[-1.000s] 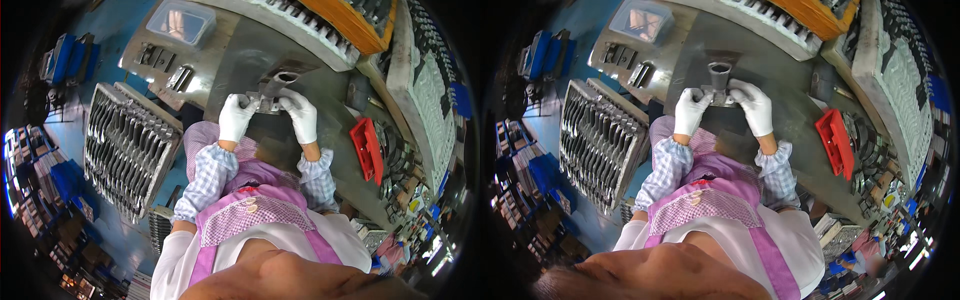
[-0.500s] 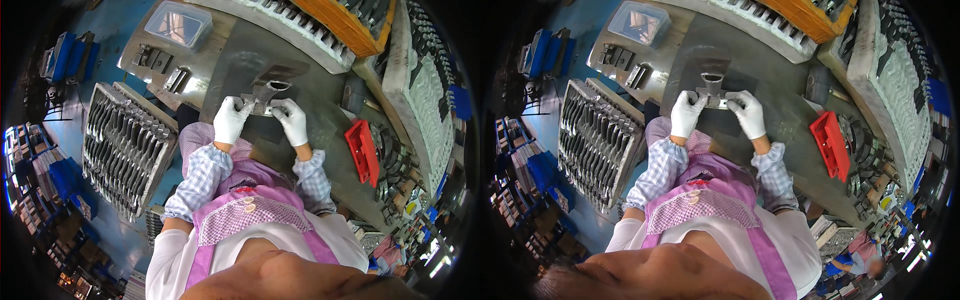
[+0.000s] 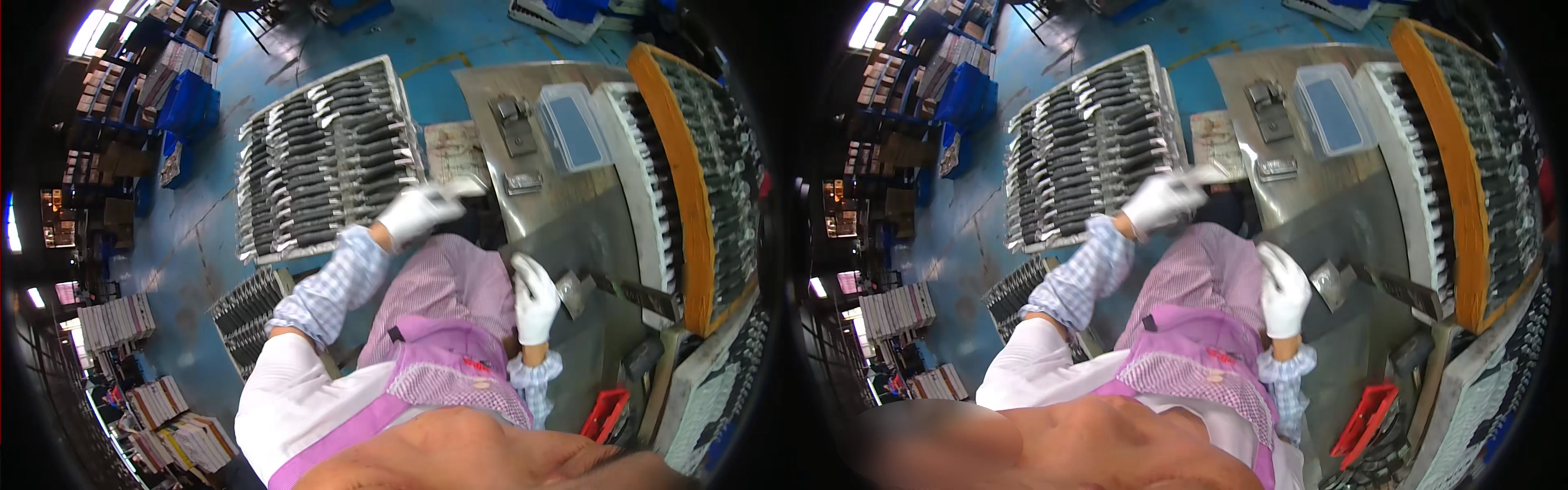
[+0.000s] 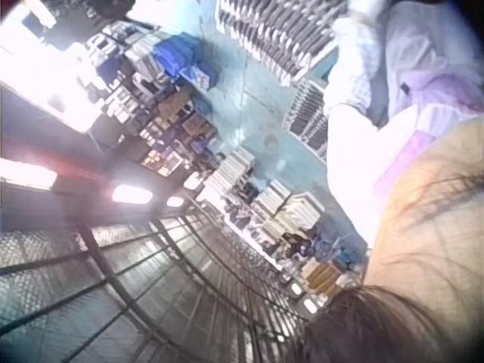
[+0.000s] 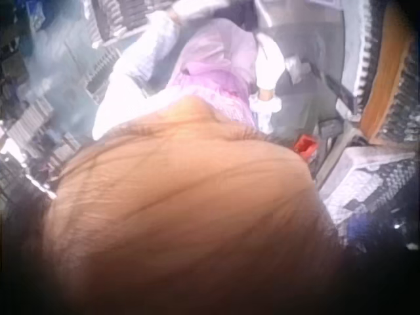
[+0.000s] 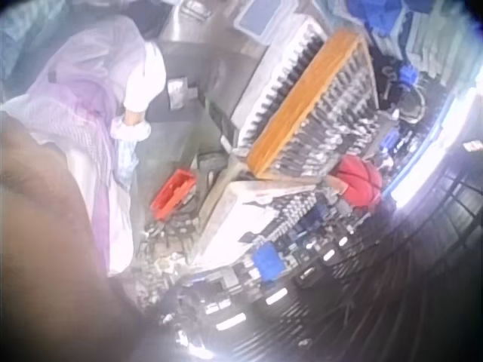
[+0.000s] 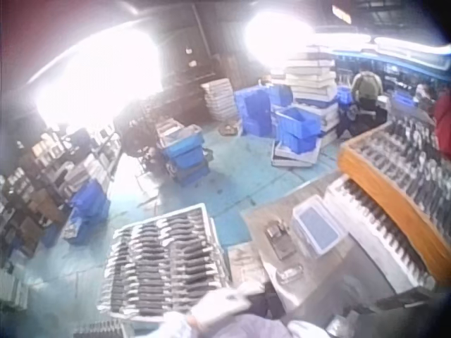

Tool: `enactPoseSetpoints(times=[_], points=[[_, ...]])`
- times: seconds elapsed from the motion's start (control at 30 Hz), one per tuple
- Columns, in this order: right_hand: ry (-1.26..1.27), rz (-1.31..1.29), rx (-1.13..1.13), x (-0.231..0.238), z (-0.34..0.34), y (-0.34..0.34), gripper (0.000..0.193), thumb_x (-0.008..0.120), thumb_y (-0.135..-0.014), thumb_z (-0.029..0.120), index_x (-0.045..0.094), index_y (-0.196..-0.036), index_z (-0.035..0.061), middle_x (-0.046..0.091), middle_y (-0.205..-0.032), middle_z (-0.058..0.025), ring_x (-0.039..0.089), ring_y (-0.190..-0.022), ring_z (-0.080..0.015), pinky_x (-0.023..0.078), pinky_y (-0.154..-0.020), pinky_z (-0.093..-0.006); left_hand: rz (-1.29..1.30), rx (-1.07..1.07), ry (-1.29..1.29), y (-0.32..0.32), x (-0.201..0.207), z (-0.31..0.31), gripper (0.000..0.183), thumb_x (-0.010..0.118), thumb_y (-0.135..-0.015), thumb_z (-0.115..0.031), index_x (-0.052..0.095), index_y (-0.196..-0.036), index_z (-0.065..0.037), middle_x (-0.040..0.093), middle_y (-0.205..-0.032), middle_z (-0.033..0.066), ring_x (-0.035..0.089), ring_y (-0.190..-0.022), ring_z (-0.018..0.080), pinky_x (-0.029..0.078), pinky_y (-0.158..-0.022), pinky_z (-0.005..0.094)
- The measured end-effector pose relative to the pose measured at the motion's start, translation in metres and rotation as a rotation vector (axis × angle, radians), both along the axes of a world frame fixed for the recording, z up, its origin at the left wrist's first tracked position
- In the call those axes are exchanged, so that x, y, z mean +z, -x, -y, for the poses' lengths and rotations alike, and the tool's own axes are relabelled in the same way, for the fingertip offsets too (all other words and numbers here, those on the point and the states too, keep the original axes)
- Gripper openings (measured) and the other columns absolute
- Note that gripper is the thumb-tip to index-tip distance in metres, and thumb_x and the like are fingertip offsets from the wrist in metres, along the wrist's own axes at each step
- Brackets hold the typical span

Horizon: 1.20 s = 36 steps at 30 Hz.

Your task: Inspecting, sorting, and measuring metal fabrication components using a digital caliper.

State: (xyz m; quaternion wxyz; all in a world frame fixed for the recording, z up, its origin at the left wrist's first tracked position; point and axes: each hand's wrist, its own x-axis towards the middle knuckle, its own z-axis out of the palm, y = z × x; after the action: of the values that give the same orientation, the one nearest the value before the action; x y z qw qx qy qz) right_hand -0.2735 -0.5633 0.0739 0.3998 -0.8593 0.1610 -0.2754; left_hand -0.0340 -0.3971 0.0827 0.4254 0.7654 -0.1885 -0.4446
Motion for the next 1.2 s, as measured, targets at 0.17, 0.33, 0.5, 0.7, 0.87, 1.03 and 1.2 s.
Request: enactPoseSetpoints(times=[0.17,0.33,0.5,0.7,0.87,1.03,1.2], points=[[-0.036,-0.208,-0.206,-0.015,0.009,0.026,0.024,0.061,-0.087,-0.004,0.075,-0.104,0.0053,0.073,-0.103,-0.0118,0.071,-0.091,-0.0285,0.055,-0.082,-0.0352,0.641,0.256,0.167,-0.115,0.004,-0.035,0.046,0.055,-0.103,-0.034,0.061,-0.131,0.001,0.069,-0.112,0.0155,0.064,-0.098,0.0218,0.049,-0.086,0.0330],[0.067,-0.279,-0.193,-0.029,-0.012,0.085,0.031,0.061,-0.080,0.002,0.074,-0.106,0.0119,0.071,-0.102,-0.0073,0.068,-0.092,-0.0291,0.056,-0.081,-0.0389,0.117,-0.108,0.448,-0.037,-0.007,-0.007,0.043,0.058,-0.102,-0.034,0.063,-0.124,0.003,0.063,-0.084,-0.0001,0.051,-0.067,0.0046,0.040,-0.060,0.0201],[0.005,-0.246,-0.825,-0.030,-0.013,0.231,0.016,0.064,-0.090,0.007,0.075,-0.101,0.0072,0.074,-0.099,-0.0116,0.071,-0.093,-0.0262,0.056,-0.081,-0.0337,-0.350,-0.116,0.402,0.064,-0.006,0.016,0.029,0.062,-0.101,-0.031,0.057,-0.090,-0.005,0.054,-0.066,0.0010,0.050,-0.050,0.0080,0.040,-0.047,0.0219],[0.285,-0.764,-1.311,-0.037,0.031,0.402,0.032,0.067,-0.086,0.011,0.070,-0.118,0.0080,0.070,-0.112,-0.0163,0.067,-0.104,-0.0353,0.052,-0.093,-0.0431,-0.483,-0.083,0.447,0.127,-0.004,0.040,0.026,0.061,-0.101,-0.030,0.059,-0.098,-0.004,0.056,-0.068,0.0026,0.053,-0.054,0.0113,0.044,-0.051,0.0245],[0.351,-0.971,-1.186,-0.059,0.064,0.441,0.065,0.071,-0.081,0.010,0.052,-0.143,0.0123,0.061,-0.131,-0.0173,0.062,-0.113,-0.0380,0.050,-0.097,-0.0466,-0.276,-0.278,0.249,0.162,0.011,0.058,0.020,0.068,-0.097,-0.023,0.067,-0.098,-0.003,0.066,-0.072,0.0022,0.059,-0.057,0.0074,0.046,-0.051,0.0212],[0.149,-1.057,-1.148,-0.044,0.077,0.455,0.071,0.081,-0.073,0.015,0.056,-0.139,0.0125,0.061,-0.131,-0.0160,0.061,-0.113,-0.0378,0.050,-0.098,-0.0464,-0.384,-0.244,0.231,0.191,0.010,0.066,0.018,0.069,-0.096,-0.020,0.068,-0.099,-0.002,0.067,-0.073,0.0034,0.060,-0.058,0.0087,0.048,-0.054,0.0232],[0.003,-1.009,-1.191,-0.036,0.074,0.457,0.052,0.082,-0.071,0.022,0.065,-0.119,0.0090,0.067,-0.119,-0.0157,0.064,-0.109,-0.0344,0.052,-0.094,-0.0441,-0.356,-0.301,0.171,0.207,0.001,0.071,0.019,0.069,-0.096,-0.021,0.068,-0.099,-0.002,0.067,-0.074,0.0036,0.060,-0.058,0.0083,0.047,-0.054,0.0228]])
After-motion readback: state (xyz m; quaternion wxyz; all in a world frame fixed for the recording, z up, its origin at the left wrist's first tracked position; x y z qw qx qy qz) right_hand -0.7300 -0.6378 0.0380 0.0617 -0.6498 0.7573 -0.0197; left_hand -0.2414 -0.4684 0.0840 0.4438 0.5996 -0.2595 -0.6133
